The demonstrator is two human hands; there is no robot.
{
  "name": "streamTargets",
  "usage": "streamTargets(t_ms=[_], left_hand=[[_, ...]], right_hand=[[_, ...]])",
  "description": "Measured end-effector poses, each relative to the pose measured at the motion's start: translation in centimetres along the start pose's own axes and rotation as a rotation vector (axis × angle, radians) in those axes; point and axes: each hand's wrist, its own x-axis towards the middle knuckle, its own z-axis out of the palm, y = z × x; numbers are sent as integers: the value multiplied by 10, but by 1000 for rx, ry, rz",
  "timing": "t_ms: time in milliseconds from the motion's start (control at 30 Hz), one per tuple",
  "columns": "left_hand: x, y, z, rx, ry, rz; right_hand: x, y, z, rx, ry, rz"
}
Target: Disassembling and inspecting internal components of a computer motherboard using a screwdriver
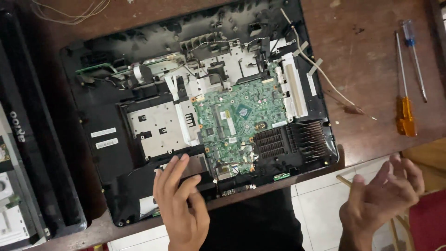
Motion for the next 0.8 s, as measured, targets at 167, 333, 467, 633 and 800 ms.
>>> streamTargets(t_ms=[167,333,467,633,800], left_hand=[[17,12,2,6,45,134],[22,18,2,-152,-66,170],[26,20,1,-123,-166,219],[29,18,0,-80,-241,235],[28,14,0,-31,-262,248]], right_hand=[[-2,-11,-1,-164,-53,53],[8,-31,18,0,-109,14],[-6,-34,25,-136,-441,-103],[9,-67,56,-160,-638,-176],[13,-71,65,-170,-734,-220]])
